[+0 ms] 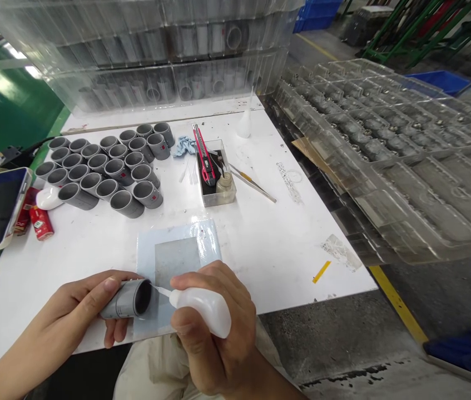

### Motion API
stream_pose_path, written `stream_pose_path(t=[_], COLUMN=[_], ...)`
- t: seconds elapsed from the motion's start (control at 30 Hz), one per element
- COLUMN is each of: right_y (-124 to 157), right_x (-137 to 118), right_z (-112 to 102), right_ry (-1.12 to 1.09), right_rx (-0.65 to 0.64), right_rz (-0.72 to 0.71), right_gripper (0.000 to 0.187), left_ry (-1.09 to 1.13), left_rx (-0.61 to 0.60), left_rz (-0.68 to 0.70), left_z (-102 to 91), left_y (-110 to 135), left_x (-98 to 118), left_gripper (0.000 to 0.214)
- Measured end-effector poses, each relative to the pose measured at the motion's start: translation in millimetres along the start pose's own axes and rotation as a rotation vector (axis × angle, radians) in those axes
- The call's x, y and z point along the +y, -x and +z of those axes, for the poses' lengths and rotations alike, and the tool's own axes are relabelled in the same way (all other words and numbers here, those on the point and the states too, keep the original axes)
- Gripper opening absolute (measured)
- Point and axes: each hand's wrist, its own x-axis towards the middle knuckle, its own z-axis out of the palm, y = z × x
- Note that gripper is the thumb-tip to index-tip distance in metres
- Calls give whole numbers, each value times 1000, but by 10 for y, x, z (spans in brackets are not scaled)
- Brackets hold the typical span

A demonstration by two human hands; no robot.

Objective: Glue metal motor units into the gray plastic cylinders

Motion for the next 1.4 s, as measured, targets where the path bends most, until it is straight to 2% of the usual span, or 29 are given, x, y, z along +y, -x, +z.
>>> stream_pose_path(t=[0.57,0.8,1.4], right_y=[30,11,-3], right_x=[13,-11,-11], right_z=[-1,-28,-40], right_ry=[8,27,-10], right_rx=[6,-31,-15], right_rz=[21,61,54], right_gripper=[25,23,20], left_ry=[21,29,39], left_rx=[31,71,-1], left_rz=[-1,3,24], left_z=[33,44,-13], left_y=[10,20,-18], left_x=[37,34,-23], left_gripper=[56,52,54])
